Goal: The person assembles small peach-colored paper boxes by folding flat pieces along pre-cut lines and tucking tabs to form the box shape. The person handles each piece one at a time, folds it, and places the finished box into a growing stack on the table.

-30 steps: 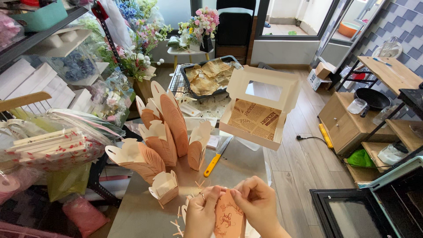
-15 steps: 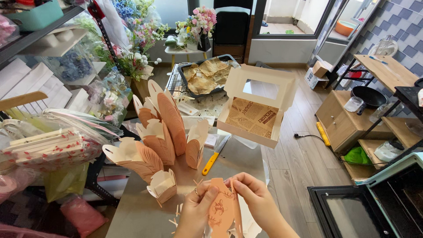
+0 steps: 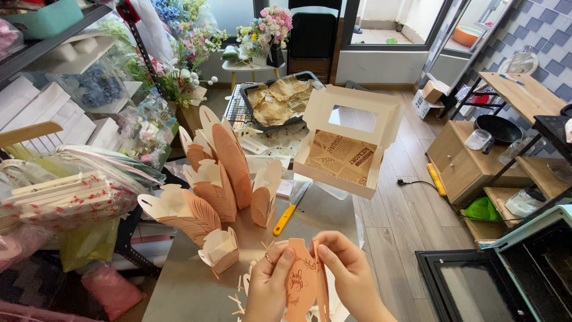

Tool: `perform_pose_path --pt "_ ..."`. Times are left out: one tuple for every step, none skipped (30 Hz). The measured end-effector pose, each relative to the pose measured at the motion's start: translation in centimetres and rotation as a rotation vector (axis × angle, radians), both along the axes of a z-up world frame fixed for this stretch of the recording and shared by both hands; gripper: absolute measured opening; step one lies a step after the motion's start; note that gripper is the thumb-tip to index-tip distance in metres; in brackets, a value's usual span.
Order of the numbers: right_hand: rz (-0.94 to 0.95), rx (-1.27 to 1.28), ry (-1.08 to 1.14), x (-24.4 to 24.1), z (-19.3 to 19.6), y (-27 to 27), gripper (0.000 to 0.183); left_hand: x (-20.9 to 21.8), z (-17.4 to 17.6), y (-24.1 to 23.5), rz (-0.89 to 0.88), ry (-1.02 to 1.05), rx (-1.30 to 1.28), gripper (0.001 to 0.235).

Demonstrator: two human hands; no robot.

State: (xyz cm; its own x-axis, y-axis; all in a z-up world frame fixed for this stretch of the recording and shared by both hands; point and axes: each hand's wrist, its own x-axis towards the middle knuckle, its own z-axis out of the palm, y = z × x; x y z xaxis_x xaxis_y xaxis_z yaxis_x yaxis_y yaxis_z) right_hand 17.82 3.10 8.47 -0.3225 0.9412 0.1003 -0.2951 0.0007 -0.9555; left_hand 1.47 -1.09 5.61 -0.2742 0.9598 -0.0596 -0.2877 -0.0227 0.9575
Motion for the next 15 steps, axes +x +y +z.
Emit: perform_pose_path --pt "-0.021 0.001 0.007 -0.2 0.0 0.0 0.022 -0.1 0.4 -0.2 0.018 0.183 0.051 0.024" --pt "-0.04 0.02 -0.011 -0.3 0.0 -0.1 0.019 -0.2 0.7 -0.3 0.047 0.253 0.114 0.023" --pt "-0.058 0.039 -0.028 -0.4 -0.1 -0.2 0.016 -0.2 1.1 -0.5 0.076 0.323 0.177 0.022" --pt "-0.079 0.057 -0.045 -0.4 -0.1 -0.4 0.015 -0.3 1.5 -0.6 0.104 0.393 0.24 0.022" --pt "-0.08 0.112 -0.077 -0.4 -0.1 -0.5 0.016 -0.3 1.8 -0.7 0.112 0.435 0.306 0.021" --pt "-0.081 0.166 -0.109 -0.4 -0.1 -0.7 0.018 -0.3 2.1 -0.8 0.119 0.478 0.372 0.02" --pt "-0.082 0.221 -0.14 -0.3 0.0 -0.9 0.021 -0.3 2.3 -0.8 0.127 0.52 0.438 0.019" --pt "-0.089 0.271 -0.215 -0.3 0.2 -1.0 0.018 -0.2 2.4 -0.9 0.115 0.439 0.412 0.017" --pt "-0.097 0.321 -0.29 -0.3 0.3 -1.2 0.016 0.0 2.4 -0.8 0.103 0.359 0.387 0.016" --pt "-0.104 0.371 -0.366 -0.3 0.6 -1.3 0.015 0.1 2.3 -0.8 0.093 0.277 0.36 0.017" --pt "-0.126 0.316 -0.319 -0.6 0.7 -1.4 0.015 0.2 2.1 -0.8 0.123 0.388 0.441 0.016" --pt "-0.149 0.26 -0.272 -0.9 0.9 -1.6 0.018 0.3 1.8 -0.8 0.153 0.499 0.52 0.016" --pt "-0.172 0.205 -0.225 -1.2 1.0 -1.7 0.023 0.3 1.4 -0.7 0.183 0.611 0.598 0.017" --pt "-0.134 0.108 -0.158 -1.5 1.2 -1.7 0.025 0.3 1.1 -0.5 0.188 0.628 0.65 0.023" --pt "-0.097 0.012 -0.091 -1.7 1.3 -1.7 0.027 0.3 0.8 -0.3 0.193 0.644 0.702 0.029"
